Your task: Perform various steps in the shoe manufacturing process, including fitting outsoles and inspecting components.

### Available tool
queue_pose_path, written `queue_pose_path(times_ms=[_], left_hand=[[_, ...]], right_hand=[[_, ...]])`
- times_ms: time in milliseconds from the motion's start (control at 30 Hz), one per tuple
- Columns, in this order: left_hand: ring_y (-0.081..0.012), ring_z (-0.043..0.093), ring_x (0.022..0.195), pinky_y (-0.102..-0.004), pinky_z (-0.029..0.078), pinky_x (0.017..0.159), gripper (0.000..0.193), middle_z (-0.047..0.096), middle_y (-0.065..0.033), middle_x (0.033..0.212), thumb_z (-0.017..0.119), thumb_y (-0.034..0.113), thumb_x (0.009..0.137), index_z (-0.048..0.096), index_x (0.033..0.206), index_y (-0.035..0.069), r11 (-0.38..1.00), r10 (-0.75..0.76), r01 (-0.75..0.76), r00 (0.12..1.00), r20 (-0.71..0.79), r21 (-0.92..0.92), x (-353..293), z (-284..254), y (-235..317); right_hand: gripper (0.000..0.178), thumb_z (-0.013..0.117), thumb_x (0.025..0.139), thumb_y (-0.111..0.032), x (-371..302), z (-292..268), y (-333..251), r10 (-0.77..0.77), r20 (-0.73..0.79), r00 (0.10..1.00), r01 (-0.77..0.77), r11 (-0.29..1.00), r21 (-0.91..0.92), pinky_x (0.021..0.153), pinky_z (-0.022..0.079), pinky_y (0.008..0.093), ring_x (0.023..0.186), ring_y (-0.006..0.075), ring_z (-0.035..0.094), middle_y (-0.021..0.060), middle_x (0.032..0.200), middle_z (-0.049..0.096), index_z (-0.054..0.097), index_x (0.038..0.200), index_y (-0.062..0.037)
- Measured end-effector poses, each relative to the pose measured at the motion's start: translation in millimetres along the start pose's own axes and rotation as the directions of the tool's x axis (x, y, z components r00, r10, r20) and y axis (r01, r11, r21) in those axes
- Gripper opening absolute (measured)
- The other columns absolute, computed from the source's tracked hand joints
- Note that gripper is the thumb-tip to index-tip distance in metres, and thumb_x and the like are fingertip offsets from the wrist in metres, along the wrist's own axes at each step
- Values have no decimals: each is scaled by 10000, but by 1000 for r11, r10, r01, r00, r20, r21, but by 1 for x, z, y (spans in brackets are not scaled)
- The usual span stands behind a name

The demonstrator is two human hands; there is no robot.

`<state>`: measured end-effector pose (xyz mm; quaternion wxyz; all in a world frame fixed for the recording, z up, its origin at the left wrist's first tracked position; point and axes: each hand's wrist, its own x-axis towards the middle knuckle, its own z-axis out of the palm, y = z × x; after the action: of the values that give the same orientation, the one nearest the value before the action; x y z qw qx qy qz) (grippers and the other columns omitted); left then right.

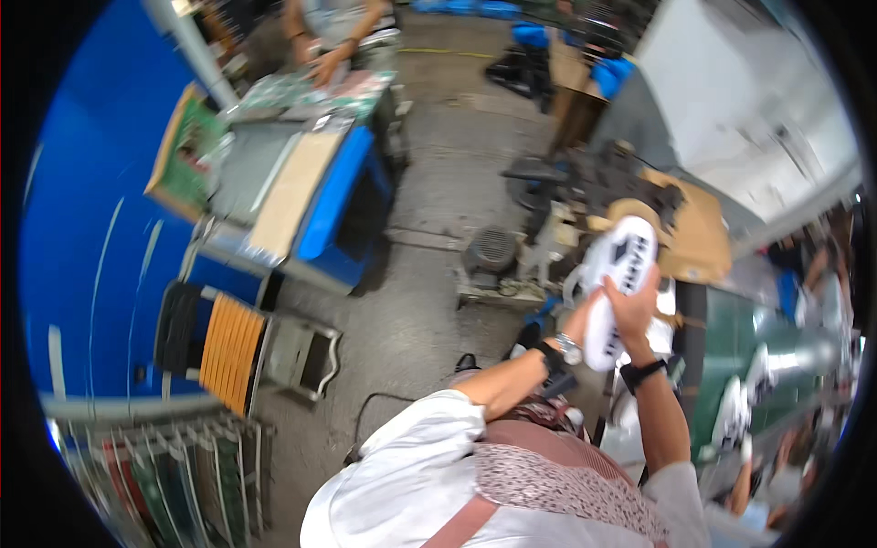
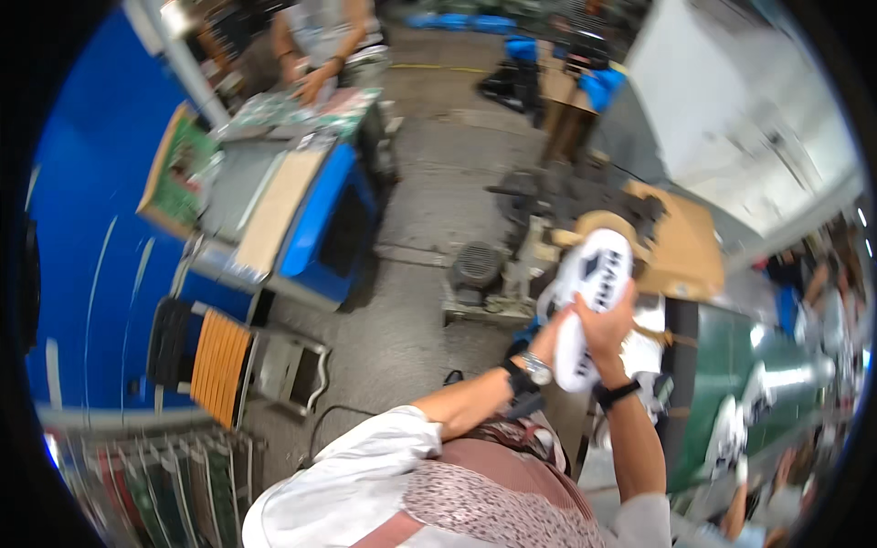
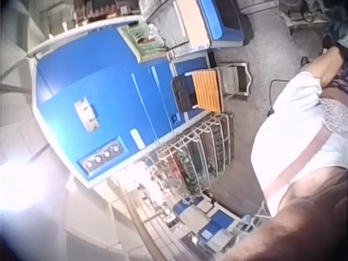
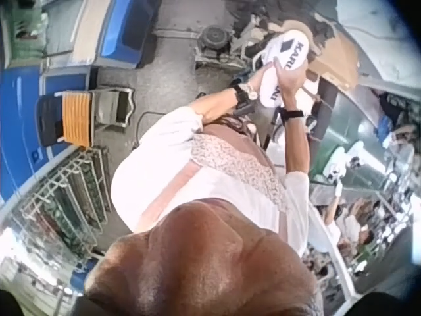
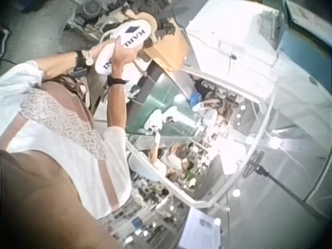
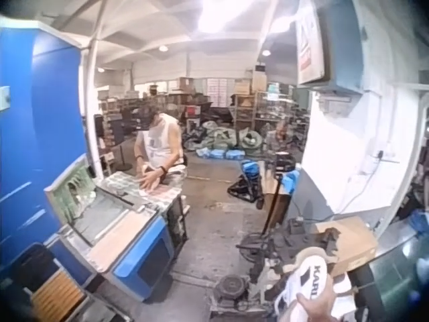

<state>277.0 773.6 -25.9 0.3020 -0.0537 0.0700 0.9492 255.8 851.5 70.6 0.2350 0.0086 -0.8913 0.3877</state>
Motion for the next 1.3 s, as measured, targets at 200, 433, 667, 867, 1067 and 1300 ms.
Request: queue_pose_path(times_ms=[200,433,667,867,1067,1300], left_hand=[[-255,602,1176,-400,462,1044,595,617,-125,1305,610,419,962,500,1391,21,975,-95,120,986,-139,187,-61,3,28],[-168,651,882,-320,518,786,415,699,-82,989,720,219,818,657,1116,-63,300,-161,238,967,-197,924,-152,-33,131],[-136,655,826,-294,530,742,419,721,-76,936,852,192,736,697,1025,-69,22,-156,400,906,-392,916,-214,-36,166],[-196,670,867,-336,529,783,451,723,-121,983,840,204,763,679,1059,-96,-62,122,339,936,-330,939,-141,-88,100],[-327,639,1092,-389,485,951,715,655,-229,1212,854,258,755,533,1274,-114,-188,228,5,973,39,982,37,-19,-48],[-424,487,1258,-463,404,1052,694,531,-256,1327,787,147,773,462,1366,-10,-770,-14,-59,997,76,635,159,-59,-167]], right_hand=[[808,865,697,-243,-39,-17,-34,127,-17,992,-126,991,33,808,549,440,919,342,689,213,1089,665,439,1337,6],[711,459,995,-575,-67,-26,27,559,632,537,-704,-116,701,1013,440,420,1207,234,559,173,1255,624,391,1429,-16],[574,612,897,-529,-20,47,17,190,817,544,-765,-287,576,866,521,406,997,215,623,66,1133,637,537,1310,-137],[1073,700,807,-429,-54,-49,11,60,592,804,-594,138,792,1143,297,381,1408,245,314,119,1575,268,61,1610,-116],[1225,829,688,-247,-138,-195,94,331,49,942,-300,768,566,1142,308,358,1403,291,375,238,1523,345,26,1591,-51],[1209,857,677,-318,-301,-274,210,651,-433,624,-766,620,-171,1012,439,480,1191,469,503,287,1308,483,91,1574,-52]])
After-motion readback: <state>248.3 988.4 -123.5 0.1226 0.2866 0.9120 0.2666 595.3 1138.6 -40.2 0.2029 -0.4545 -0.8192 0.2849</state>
